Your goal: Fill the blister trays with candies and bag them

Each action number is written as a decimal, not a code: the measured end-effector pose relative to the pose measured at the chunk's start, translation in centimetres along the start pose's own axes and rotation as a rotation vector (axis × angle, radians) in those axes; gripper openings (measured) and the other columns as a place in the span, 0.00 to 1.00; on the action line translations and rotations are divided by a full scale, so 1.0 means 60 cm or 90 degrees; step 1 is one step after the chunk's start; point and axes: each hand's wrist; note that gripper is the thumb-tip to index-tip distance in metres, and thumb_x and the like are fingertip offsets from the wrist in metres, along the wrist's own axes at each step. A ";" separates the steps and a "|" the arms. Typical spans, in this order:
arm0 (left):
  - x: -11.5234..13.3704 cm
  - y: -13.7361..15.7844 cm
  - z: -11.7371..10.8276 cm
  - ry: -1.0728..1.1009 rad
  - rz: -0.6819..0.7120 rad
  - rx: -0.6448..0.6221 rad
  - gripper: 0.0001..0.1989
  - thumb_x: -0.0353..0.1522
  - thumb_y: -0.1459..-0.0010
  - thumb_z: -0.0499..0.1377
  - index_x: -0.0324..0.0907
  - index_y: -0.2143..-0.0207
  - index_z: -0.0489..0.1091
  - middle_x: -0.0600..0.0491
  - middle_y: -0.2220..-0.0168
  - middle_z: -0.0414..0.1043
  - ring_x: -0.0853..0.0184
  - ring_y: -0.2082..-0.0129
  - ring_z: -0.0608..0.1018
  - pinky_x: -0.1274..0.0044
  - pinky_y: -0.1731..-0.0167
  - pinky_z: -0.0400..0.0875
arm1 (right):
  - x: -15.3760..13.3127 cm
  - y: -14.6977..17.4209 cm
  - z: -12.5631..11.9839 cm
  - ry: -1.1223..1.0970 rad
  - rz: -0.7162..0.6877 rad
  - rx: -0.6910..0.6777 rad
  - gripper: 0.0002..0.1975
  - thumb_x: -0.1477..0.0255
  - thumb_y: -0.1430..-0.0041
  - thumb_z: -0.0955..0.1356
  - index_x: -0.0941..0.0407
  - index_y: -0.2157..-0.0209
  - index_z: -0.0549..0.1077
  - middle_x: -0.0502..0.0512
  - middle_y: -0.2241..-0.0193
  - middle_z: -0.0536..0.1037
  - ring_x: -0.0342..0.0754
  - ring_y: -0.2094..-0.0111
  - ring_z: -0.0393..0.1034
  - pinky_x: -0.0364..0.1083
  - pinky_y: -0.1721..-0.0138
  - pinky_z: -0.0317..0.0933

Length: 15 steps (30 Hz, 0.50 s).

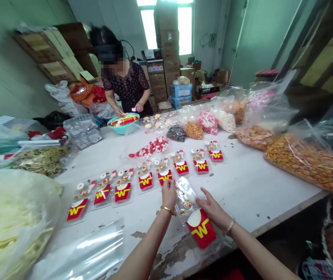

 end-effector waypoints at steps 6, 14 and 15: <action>0.057 -0.008 -0.004 -0.054 0.125 -0.105 0.14 0.44 0.42 0.54 0.43 0.66 0.63 0.53 0.68 0.69 0.67 0.66 0.73 0.75 0.65 0.68 | -0.021 0.056 -0.044 -0.152 0.088 -0.116 0.33 0.58 0.47 0.70 0.51 0.44 0.57 0.55 0.56 0.77 0.53 0.58 0.74 0.52 0.54 0.65; 0.181 -0.296 -0.140 -0.453 0.124 0.028 0.05 0.32 0.44 0.55 0.41 0.67 0.69 0.50 0.66 0.74 0.66 0.63 0.74 0.76 0.62 0.65 | -0.036 0.040 -0.139 -0.087 0.191 -0.024 0.36 0.54 0.51 0.70 0.42 0.41 0.59 0.51 0.42 0.66 0.59 0.46 0.65 0.53 0.51 0.67; 0.180 -0.332 -0.148 -0.478 0.092 0.022 0.03 0.31 0.46 0.57 0.41 0.71 0.69 0.50 0.70 0.74 0.64 0.65 0.74 0.76 0.63 0.64 | -0.024 0.031 -0.148 -0.064 0.179 -0.008 0.34 0.54 0.52 0.70 0.43 0.43 0.63 0.51 0.41 0.65 0.60 0.44 0.62 0.53 0.50 0.66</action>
Point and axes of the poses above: each hand's wrist, its own y-axis away from the middle knuckle, its own z-axis out of the palm, x = y × z
